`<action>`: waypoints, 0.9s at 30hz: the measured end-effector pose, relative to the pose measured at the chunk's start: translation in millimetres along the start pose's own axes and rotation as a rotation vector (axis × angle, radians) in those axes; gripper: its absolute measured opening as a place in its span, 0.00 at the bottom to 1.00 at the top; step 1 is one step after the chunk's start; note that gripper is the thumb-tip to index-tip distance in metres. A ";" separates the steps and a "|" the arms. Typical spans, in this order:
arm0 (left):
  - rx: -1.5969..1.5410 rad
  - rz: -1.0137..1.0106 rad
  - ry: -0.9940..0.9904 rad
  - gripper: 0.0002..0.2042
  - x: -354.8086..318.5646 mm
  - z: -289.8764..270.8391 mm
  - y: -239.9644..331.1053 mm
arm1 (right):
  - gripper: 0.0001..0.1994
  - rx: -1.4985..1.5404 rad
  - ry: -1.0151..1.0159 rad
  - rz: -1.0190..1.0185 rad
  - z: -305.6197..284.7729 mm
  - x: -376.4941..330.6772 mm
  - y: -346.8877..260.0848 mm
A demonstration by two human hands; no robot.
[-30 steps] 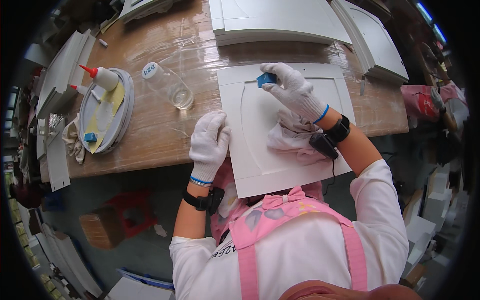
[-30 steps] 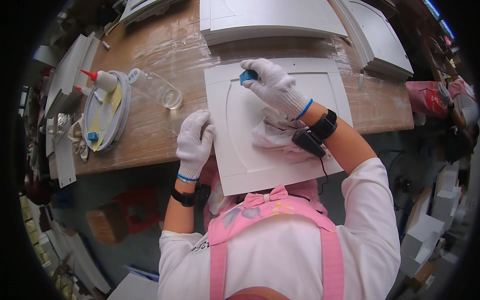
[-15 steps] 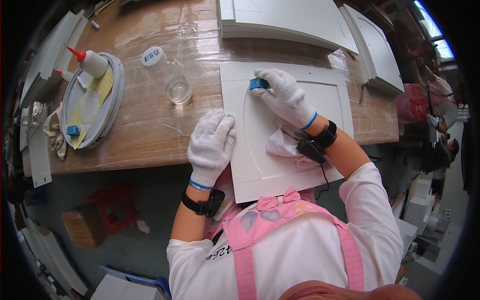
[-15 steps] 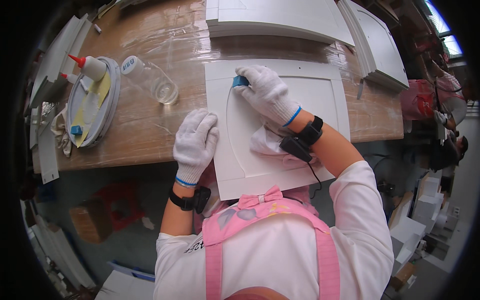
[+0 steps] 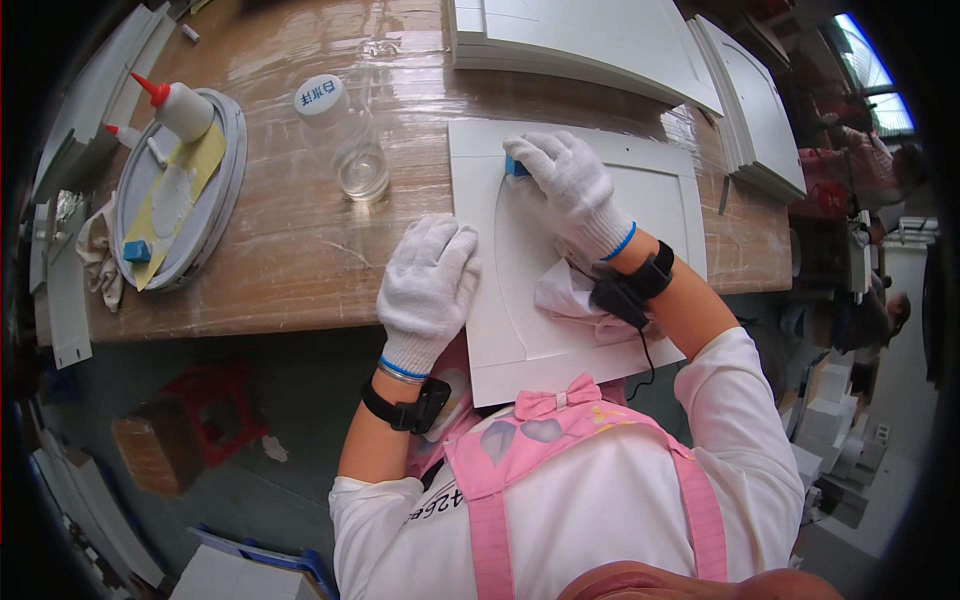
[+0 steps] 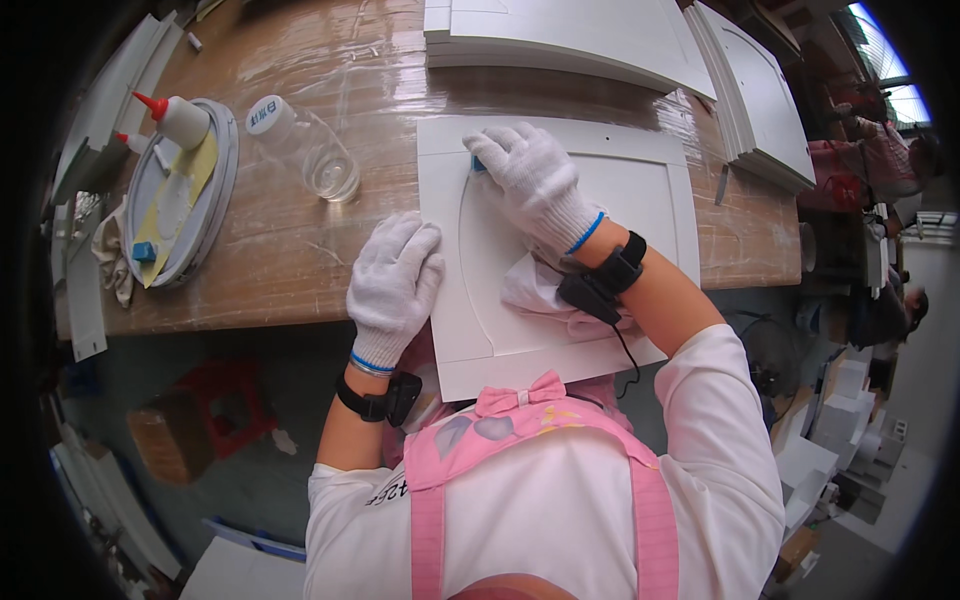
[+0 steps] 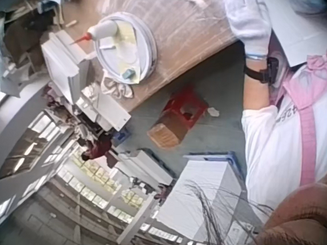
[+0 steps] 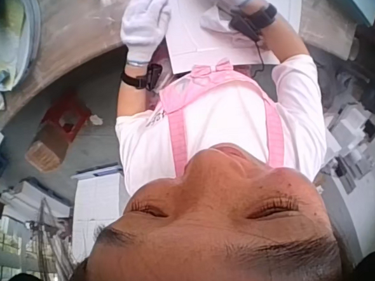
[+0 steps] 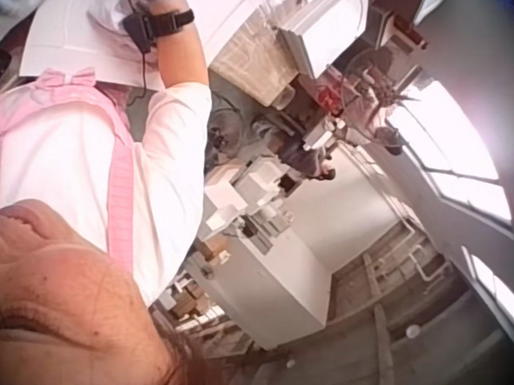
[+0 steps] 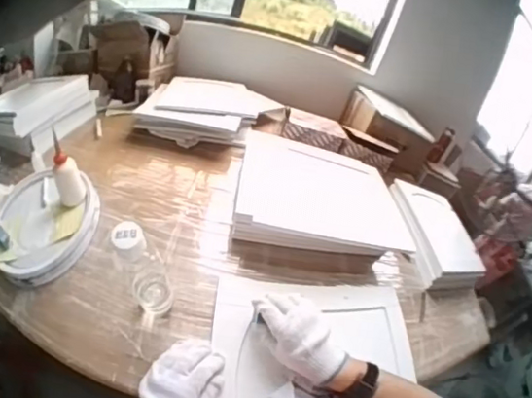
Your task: The recorder is cleaning and finishing white cabinet doors by using a scraper to remove residue and a cloth with liquid to wipe the surfaces.
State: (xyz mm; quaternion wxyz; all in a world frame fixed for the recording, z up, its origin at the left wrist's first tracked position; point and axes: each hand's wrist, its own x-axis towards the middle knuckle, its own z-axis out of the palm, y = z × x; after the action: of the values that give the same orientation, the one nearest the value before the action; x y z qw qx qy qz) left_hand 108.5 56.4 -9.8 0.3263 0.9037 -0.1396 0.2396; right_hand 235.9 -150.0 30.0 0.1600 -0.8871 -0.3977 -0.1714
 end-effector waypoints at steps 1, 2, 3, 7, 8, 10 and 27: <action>0.000 -0.001 -0.002 0.16 -0.2 -0.5 -0.1 | 0.20 -0.046 0.001 -0.020 -1.6 1.7 0.8; -0.002 -0.003 0.000 0.16 0.7 -0.8 0.5 | 0.21 -0.094 0.002 -0.039 -3.1 2.6 2.4; -0.023 -0.011 -0.009 0.16 2.1 -1.3 1.6 | 0.21 -0.096 0.001 -0.041 -2.3 1.9 4.1; -0.054 -0.023 -0.023 0.15 2.9 -2.9 1.9 | 0.23 -0.035 -0.056 -0.004 -2.3 2.1 2.9; -0.055 -0.024 -0.023 0.15 2.4 -2.8 1.6 | 0.23 -0.043 -0.058 -0.002 -3.8 2.9 1.5; -0.045 -0.019 -0.015 0.15 1.4 -2.2 1.0 | 0.22 -0.067 -0.071 0.009 -4.2 3.5 5.2; -0.041 -0.013 -0.009 0.16 1.0 -1.9 -0.2 | 0.21 -0.098 -0.163 -0.013 -6.0 8.8 9.2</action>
State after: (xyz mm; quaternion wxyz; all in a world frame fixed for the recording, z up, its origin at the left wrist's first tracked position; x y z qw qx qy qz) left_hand 108.8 57.7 -8.1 0.3458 0.8986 -0.1402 0.2307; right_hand 247.3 -152.6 37.8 0.0827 -0.9023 -0.4061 -0.1189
